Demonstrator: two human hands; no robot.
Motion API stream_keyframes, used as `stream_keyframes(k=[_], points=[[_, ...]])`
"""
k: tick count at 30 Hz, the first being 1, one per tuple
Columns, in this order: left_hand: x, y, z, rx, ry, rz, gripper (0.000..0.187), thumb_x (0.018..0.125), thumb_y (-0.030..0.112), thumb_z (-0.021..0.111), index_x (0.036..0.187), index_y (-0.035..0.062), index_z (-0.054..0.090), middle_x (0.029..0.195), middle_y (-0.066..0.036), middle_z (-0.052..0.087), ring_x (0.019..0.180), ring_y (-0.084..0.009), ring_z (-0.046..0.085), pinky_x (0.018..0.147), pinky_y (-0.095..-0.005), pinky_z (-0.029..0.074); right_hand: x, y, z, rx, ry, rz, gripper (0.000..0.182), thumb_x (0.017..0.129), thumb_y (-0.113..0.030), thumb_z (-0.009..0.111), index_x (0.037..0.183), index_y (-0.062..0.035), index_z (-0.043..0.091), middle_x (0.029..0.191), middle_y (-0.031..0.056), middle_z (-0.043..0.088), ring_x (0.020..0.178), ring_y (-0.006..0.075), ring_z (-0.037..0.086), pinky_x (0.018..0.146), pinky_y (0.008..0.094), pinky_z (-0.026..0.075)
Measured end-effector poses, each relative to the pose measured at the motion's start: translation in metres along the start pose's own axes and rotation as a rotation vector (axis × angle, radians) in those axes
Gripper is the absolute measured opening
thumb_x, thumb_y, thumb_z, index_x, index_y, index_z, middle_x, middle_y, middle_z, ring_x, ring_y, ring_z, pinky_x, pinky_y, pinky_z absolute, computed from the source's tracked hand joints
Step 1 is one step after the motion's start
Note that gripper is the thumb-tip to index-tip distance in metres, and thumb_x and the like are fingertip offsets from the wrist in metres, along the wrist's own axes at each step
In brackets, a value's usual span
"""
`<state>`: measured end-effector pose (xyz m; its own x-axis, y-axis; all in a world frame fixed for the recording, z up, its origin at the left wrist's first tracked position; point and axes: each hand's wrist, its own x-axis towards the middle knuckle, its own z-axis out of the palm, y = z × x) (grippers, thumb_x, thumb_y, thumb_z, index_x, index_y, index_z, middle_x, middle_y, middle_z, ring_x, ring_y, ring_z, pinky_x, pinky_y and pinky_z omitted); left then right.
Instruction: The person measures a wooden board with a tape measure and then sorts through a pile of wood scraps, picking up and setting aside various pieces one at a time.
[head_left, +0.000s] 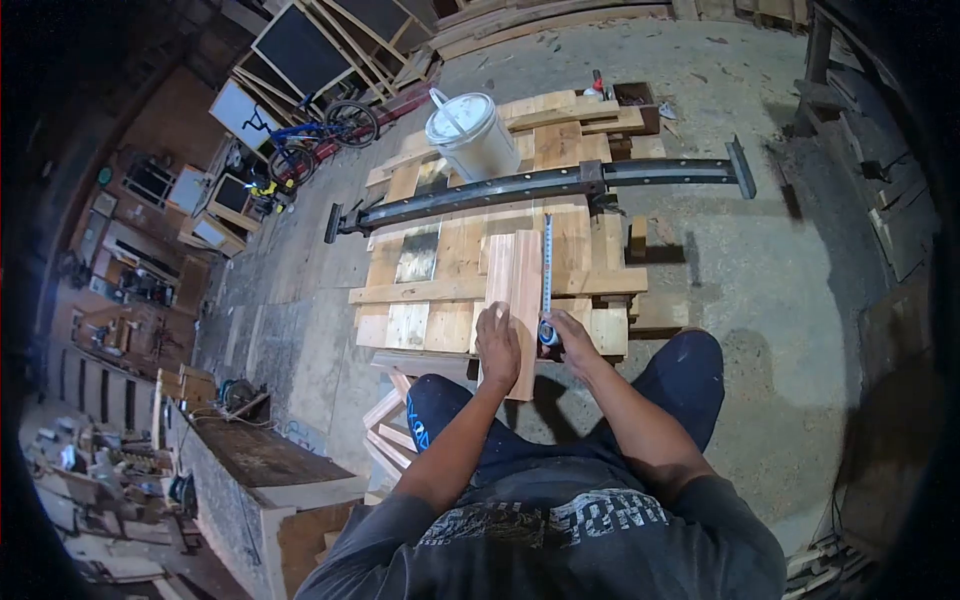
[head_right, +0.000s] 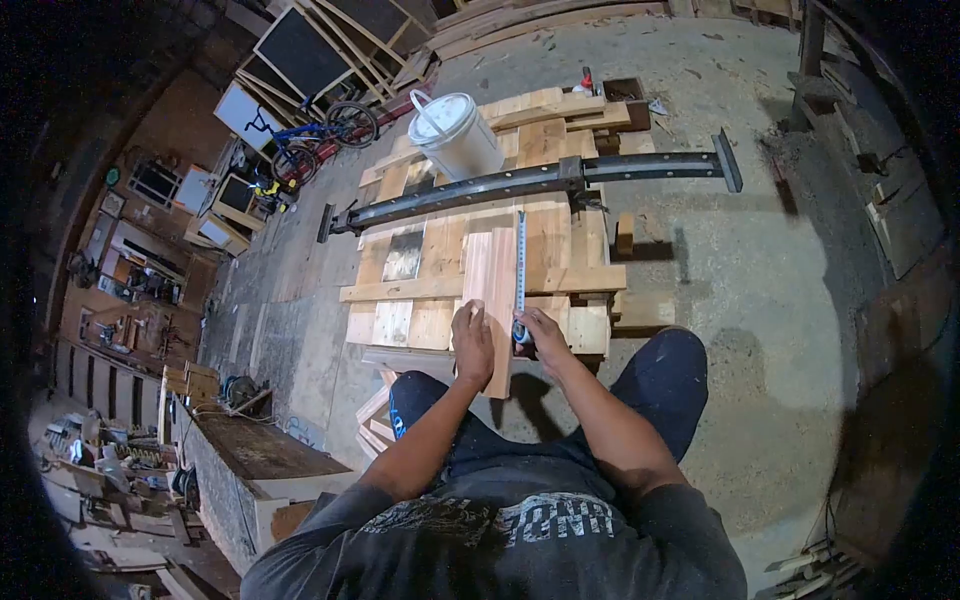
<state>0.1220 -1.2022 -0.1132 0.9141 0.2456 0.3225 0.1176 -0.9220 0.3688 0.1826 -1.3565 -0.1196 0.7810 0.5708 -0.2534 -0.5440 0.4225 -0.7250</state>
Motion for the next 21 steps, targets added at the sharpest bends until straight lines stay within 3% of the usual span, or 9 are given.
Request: stream_keyframes(k=[4, 6, 7, 8, 9, 10, 12, 15, 21], points=[[0.002, 0.001, -0.001, -0.115, 0.072, -0.132, 0.056, 0.088, 0.009, 0.056, 0.141, 0.0046, 0.037, 0.144, -0.023, 0.029, 0.132, -0.0396, 0.03, 0.106, -0.0505, 0.03, -0.003, -0.004, -0.004, -0.112, 0.048, 0.031, 0.024, 0.092, -0.027, 0.062, 0.104, -0.0061, 0.061, 0.079, 0.0014, 0.06, 0.065, 0.0104, 0.058, 0.058, 0.0264, 0.05], [0.002, 0.005, -0.001, -0.071, -0.031, -0.205, 0.064, 0.087, 0.024, 0.061, 0.143, 0.0063, 0.034, 0.146, -0.024, 0.026, 0.134, -0.0414, 0.027, 0.106, -0.0518, 0.028, -0.01, -0.013, -0.001, -0.17, 0.068, 0.016, 0.025, 0.091, -0.026, 0.063, 0.106, -0.0058, 0.061, 0.08, 0.0013, 0.061, 0.066, 0.0099, 0.058, 0.059, 0.0262, 0.05], [0.002, 0.009, 0.0, -0.073, -0.035, -0.208, 0.064, 0.087, 0.024, 0.061, 0.143, 0.0063, 0.034, 0.146, -0.024, 0.026, 0.134, -0.0414, 0.027, 0.106, -0.0518, 0.028, -0.012, -0.015, 0.001, -0.223, 0.087, 0.001, 0.026, 0.09, -0.025, 0.064, 0.107, -0.0054, 0.061, 0.081, 0.0013, 0.061, 0.067, 0.0094, 0.058, 0.059, 0.026, 0.051], [0.004, 0.022, -0.008, -0.029, -0.067, -0.244, 0.076, 0.082, 0.036, 0.065, 0.144, 0.0072, 0.032, 0.148, -0.024, 0.023, 0.135, -0.0419, 0.025, 0.106, -0.054, 0.026, -0.012, -0.012, -0.001, -0.222, 0.089, 0.006, 0.026, 0.09, -0.025, 0.064, 0.107, -0.0054, 0.061, 0.081, 0.0013, 0.061, 0.067, 0.0094, 0.058, 0.059, 0.026, 0.051], [0.007, 0.029, -0.011, 0.016, -0.099, -0.281, 0.088, 0.077, 0.048, 0.069, 0.145, 0.0082, 0.031, 0.149, -0.024, 0.021, 0.136, -0.0425, 0.022, 0.106, -0.0562, 0.025, -0.01, -0.009, -0.003, -0.288, 0.129, -0.117, 0.027, 0.09, -0.025, 0.065, 0.108, -0.0052, 0.061, 0.08, 0.0013, 0.061, 0.066, 0.0092, 0.058, 0.058, 0.0259, 0.051], [0.008, 0.03, -0.01, 0.015, -0.103, -0.286, 0.088, 0.077, 0.048, 0.069, 0.145, 0.0082, 0.031, 0.149, -0.024, 0.021, 0.136, -0.0425, 0.022, 0.106, -0.0562, 0.025, -0.009, -0.007, -0.006, -0.356, 0.167, -0.242, 0.028, 0.089, -0.025, 0.066, 0.109, -0.005, 0.061, 0.079, 0.0013, 0.061, 0.066, 0.009, 0.058, 0.058, 0.0258, 0.052], [0.012, 0.032, -0.008, 0.151, -0.194, -0.282, 0.112, 0.064, 0.066, 0.07, 0.149, 0.0113, 0.022, 0.151, -0.022, 0.018, 0.139, -0.0424, 0.018, 0.106, -0.0607, 0.022, -0.01, -0.014, -0.012, -0.379, 0.215, -0.206, 0.028, 0.089, -0.024, 0.066, 0.108, -0.0043, 0.061, 0.077, 0.0017, 0.06, 0.064, 0.0094, 0.057, 0.056, 0.0264, 0.052], [0.017, 0.041, -0.009, 0.135, -0.198, -0.322, 0.108, 0.064, 0.054, 0.074, 0.149, 0.0133, 0.022, 0.152, -0.021, 0.015, 0.137, -0.044, 0.018, 0.104, -0.062, 0.022, -0.009, -0.022, -0.026, -0.286, 0.268, -0.169, 0.029, 0.087, -0.027, 0.069, 0.1, -0.002, 0.063, 0.077, 0.0032, 0.061, 0.059, 0.0103, 0.057, 0.053, 0.0258, 0.049], [0.009, 0.05, -0.005, 0.062, -0.151, -0.294, 0.099, 0.064, 0.039, 0.072, 0.147, 0.0126, 0.025, 0.15, -0.02, 0.017, 0.133, -0.0431, 0.022, 0.102, -0.0594, 0.024, -0.012, -0.034, -0.028, -0.232, 0.331, -0.242, 0.028, 0.087, -0.025, 0.068, 0.101, -0.0013, 0.063, 0.074, 0.0029, 0.062, 0.057, 0.0101, 0.056, 0.048, 0.0253, 0.047]])
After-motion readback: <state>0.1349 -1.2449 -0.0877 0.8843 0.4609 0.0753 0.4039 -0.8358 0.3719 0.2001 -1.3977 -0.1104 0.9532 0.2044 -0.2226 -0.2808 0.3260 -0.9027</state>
